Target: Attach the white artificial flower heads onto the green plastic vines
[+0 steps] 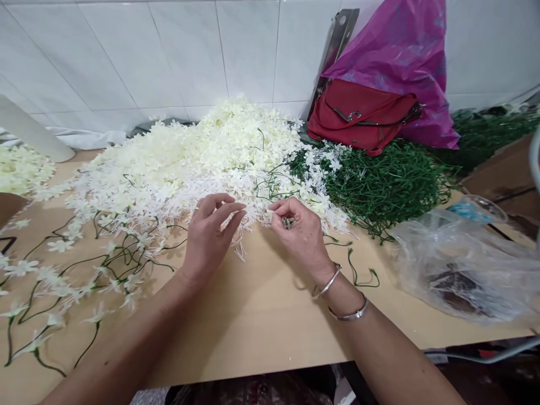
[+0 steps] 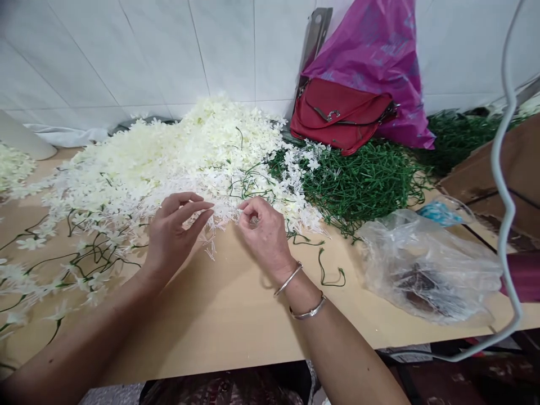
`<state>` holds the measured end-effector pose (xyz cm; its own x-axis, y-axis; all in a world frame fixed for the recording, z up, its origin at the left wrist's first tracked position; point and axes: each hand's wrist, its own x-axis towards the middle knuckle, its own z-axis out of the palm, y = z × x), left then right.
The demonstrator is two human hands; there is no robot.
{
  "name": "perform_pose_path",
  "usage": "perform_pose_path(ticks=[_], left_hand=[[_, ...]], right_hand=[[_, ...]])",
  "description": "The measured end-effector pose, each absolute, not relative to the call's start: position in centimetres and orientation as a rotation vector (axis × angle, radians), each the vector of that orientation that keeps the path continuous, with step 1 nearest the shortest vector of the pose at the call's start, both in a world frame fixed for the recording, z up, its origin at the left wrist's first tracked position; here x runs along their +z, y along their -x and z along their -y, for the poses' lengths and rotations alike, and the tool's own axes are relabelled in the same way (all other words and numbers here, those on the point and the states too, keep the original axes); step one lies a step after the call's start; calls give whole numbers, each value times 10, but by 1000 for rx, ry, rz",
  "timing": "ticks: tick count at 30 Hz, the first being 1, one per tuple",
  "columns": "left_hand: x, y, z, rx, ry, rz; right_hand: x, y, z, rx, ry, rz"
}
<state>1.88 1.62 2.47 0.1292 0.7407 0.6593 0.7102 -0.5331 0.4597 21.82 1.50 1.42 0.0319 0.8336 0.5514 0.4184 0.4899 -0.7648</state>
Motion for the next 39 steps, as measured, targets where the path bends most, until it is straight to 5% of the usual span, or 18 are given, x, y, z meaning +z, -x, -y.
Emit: perform_pose_path(ticks=[12, 27, 39], left_hand=[[13, -24, 11, 1299, -752, -1074], [4, -27, 14, 1294, -891, -1080], [3, -34, 17, 1299, -698, -960]], right_hand=[[13, -209, -7, 940, 963, 1418], [22, -210, -2, 445, 1114, 1649], [26, -199, 8, 580, 945, 1629]])
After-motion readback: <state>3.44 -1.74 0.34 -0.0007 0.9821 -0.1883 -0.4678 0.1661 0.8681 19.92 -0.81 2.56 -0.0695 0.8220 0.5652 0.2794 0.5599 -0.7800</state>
